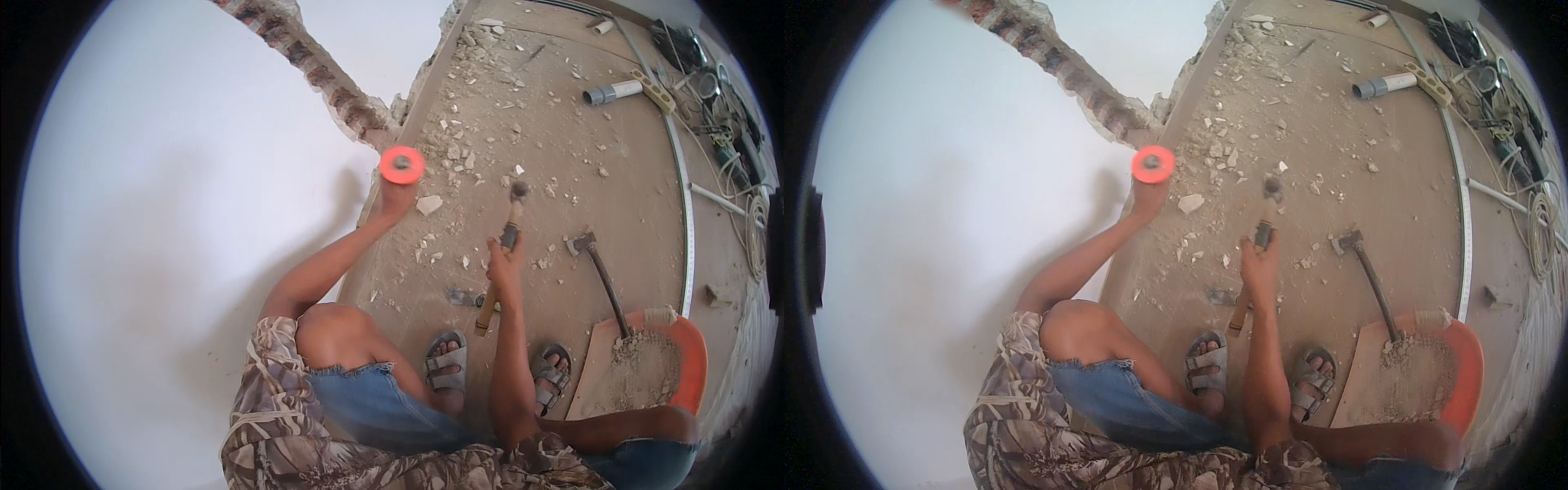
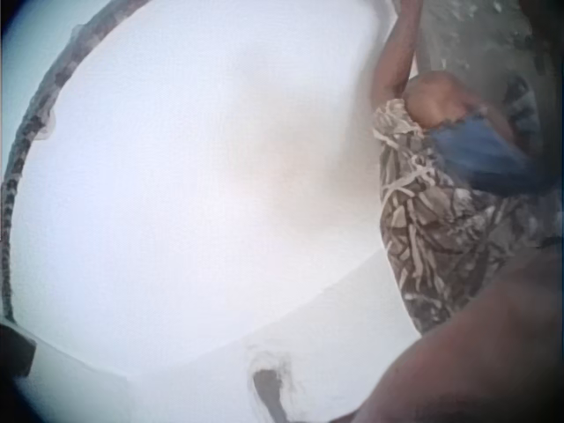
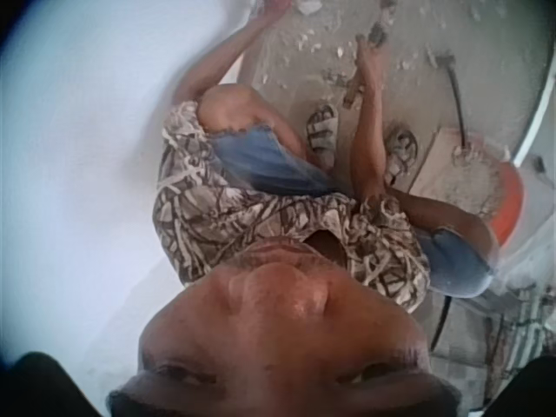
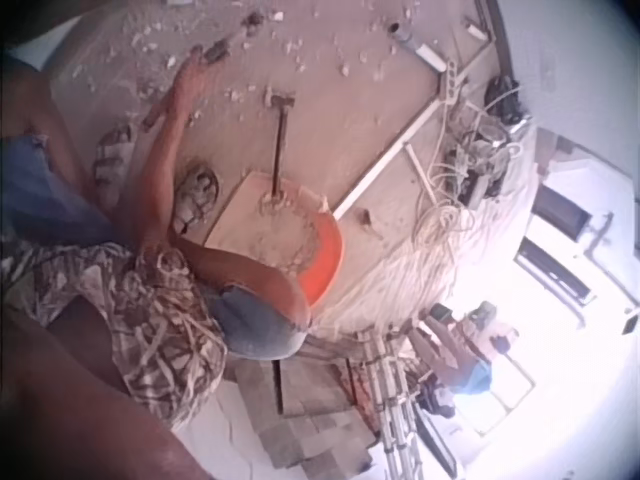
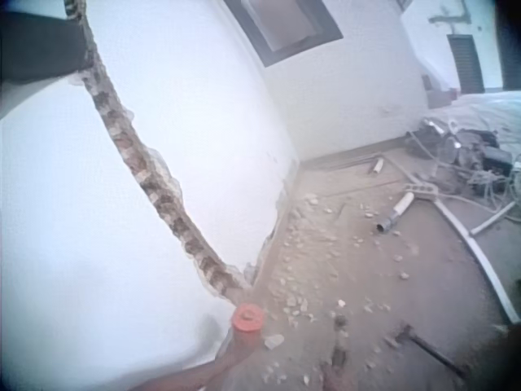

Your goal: The person uses a hammer and a chisel to remove plaster and widen a vertical groove in a wall, then wipes the wall with a cloth.

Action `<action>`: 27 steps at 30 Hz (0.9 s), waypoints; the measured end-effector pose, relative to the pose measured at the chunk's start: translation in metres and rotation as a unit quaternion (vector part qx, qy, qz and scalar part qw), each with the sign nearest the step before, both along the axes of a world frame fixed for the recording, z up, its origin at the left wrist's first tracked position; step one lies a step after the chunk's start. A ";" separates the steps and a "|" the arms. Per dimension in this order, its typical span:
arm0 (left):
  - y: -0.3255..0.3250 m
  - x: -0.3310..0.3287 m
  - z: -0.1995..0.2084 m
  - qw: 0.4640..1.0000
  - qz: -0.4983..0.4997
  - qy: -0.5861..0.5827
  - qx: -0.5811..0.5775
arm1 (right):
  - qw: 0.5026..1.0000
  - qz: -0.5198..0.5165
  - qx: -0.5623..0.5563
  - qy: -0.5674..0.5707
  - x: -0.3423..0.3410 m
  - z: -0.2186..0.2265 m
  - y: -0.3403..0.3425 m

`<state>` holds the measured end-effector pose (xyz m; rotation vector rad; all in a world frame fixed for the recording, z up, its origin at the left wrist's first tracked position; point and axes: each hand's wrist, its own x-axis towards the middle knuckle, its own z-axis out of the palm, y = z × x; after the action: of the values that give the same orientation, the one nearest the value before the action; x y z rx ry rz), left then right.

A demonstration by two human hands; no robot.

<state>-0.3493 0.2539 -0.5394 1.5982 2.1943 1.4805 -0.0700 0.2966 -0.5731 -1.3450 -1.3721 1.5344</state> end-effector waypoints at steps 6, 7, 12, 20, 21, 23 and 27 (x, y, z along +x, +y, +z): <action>0.018 0.033 0.026 0.977 -0.112 0.177 -0.040 | 0.967 0.046 -0.107 0.228 0.034 0.080 0.024; 0.017 0.028 0.026 0.975 -0.112 0.191 -0.027 | 0.966 0.028 -0.063 0.249 0.028 0.096 0.024; 0.012 -0.004 0.015 0.972 -0.107 0.210 -0.019 | 0.933 -0.077 -0.065 0.347 0.034 0.120 0.031; 0.027 -0.002 0.017 0.972 -0.102 0.208 -0.044 | 0.966 -0.108 0.070 0.225 -0.053 0.027 -0.041; 0.024 -0.001 0.016 0.971 -0.103 0.210 -0.044 | 0.984 -0.055 0.061 0.156 -0.061 0.012 -0.045; 0.017 -0.008 0.017 0.984 -0.077 0.150 -0.057 | 0.995 0.052 0.010 0.083 -0.065 0.006 -0.047; 0.003 -0.017 0.010 0.983 -0.055 0.176 -0.023 | 0.986 0.097 -0.070 0.120 -0.030 0.038 -0.027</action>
<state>-0.3661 0.2565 -0.5290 2.0644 2.2379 1.1847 -0.0998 0.2693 -0.5350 -1.0891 -1.2920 1.8859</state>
